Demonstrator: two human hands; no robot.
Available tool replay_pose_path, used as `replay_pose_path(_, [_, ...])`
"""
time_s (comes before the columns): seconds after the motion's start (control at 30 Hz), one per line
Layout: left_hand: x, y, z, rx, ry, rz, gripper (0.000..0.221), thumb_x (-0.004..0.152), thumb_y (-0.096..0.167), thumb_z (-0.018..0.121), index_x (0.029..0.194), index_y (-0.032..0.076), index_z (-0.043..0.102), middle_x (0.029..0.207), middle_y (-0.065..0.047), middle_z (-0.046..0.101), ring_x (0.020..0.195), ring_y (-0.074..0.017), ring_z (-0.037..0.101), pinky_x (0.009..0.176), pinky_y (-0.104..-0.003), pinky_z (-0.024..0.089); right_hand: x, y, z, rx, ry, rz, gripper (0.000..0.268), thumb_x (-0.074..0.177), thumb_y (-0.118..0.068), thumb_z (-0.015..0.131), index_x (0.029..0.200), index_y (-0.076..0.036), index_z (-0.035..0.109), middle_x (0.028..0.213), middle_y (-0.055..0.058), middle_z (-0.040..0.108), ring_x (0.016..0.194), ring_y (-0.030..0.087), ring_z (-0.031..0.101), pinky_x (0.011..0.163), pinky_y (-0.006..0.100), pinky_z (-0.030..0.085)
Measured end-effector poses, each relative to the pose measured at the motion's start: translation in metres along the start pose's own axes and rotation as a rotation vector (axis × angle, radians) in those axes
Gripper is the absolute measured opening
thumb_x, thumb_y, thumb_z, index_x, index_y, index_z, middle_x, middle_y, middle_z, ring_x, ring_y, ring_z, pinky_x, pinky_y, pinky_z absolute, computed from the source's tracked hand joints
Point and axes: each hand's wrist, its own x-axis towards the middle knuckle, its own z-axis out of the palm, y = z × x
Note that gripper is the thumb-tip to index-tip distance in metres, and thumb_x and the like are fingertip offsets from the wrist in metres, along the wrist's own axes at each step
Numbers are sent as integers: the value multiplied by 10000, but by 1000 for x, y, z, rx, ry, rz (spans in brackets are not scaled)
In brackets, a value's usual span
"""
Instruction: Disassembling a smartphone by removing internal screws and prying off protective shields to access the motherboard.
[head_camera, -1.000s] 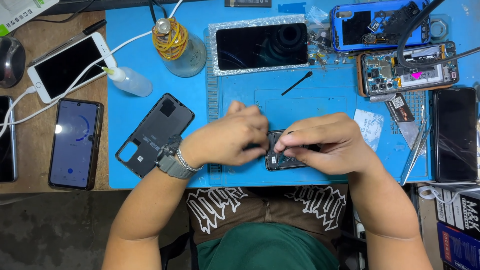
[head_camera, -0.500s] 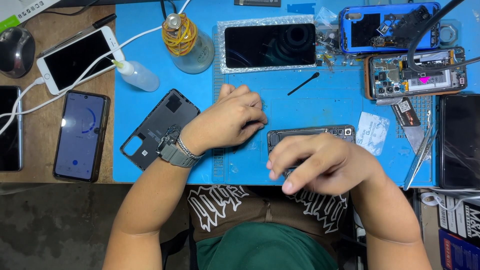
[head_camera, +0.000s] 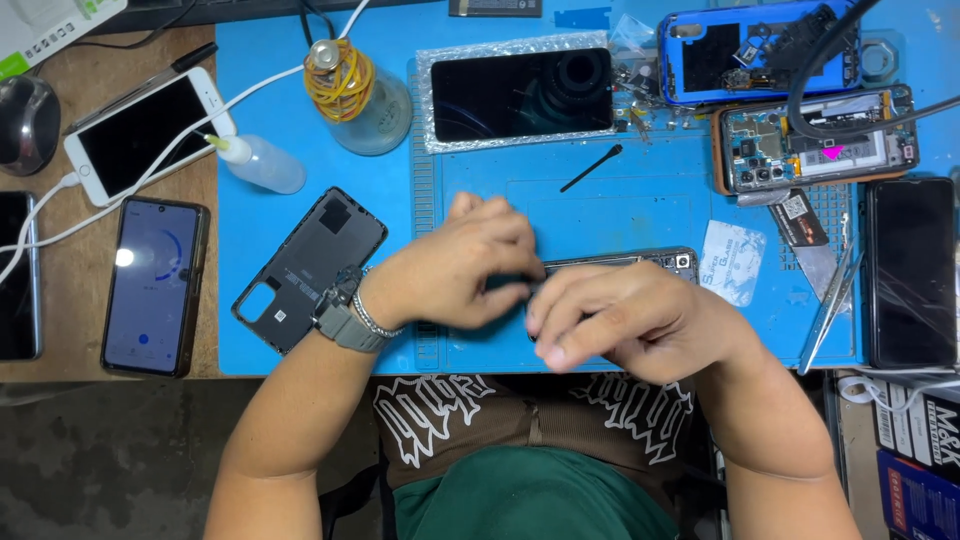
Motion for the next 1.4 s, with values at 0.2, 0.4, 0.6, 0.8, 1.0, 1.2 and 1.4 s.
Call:
replay_pose_path(0.2, [2, 9, 19, -123, -128, 174, 196, 771, 269, 799, 883, 126, 725, 860, -29, 527, 957, -276, 487, 866, -438, 338, -1, 4, -5, 20, 7, -35, 341, 854, 136, 662, 1092, -70, 793, 978, 129, 707, 962, 343, 679, 923, 578, 546])
replay_pose_path(0.4, [-1, 6, 25, -91, -179, 155, 180, 806, 303, 739, 813, 123, 731, 785, -57, 550, 974, -289, 478, 886, -442, 335, 3, 3, -1, 23, 6, -60, 263, 897, 82, 690, 1093, -66, 784, 1025, 164, 725, 980, 358, 683, 976, 611, 516])
replay_pose_path(0.6, [-3, 10, 29, -80, -181, 140, 166, 809, 309, 715, 819, 145, 737, 746, -33, 573, 949, -262, 476, 885, -426, 342, 3, 3, 0, 24, 23, -50, 269, 899, 95, 667, 1092, -57, 778, 1021, 158, 727, 983, 355, 701, 1021, 642, 498])
replay_pose_path(0.8, [-1, 11, 31, -24, -183, 157, 171, 801, 328, 713, 801, 159, 741, 722, -19, 587, 939, -252, 473, 887, -425, 349, 2, 3, 1, 31, 35, -55, 249, 900, 79, 670, 1073, -54, 788, 992, 157, 716, 960, 355, 705, 1005, 652, 515])
replay_pose_path(1.0, [0, 12, 30, -37, -176, 141, 182, 821, 319, 698, 789, 144, 734, 727, -25, 566, 923, -252, 484, 880, -423, 353, 4, 2, 0, 70, 29, -60, 318, 873, 141, 636, 1115, -17, 769, 1049, 213, 753, 993, 397, 741, 956, 655, 558])
replay_pose_path(1.2, [0, 14, 29, -18, -138, 206, 130, 846, 226, 694, 785, 112, 706, 754, -28, 524, 882, -255, 493, 828, -422, 346, -4, 4, -7, 114, 114, -74, 260, 853, 172, 662, 1062, 47, 751, 954, 251, 770, 840, 361, 769, 843, 593, 638])
replay_pose_path(1.4, [-2, 10, 18, -62, -103, 145, 115, 896, 225, 681, 817, 160, 734, 799, 9, 566, 889, -223, 519, 830, -394, 342, -36, 21, -29, 143, 452, -74, 529, 830, 217, 662, 1296, -32, 644, 975, 352, 725, 885, 449, 789, 822, 562, 696])
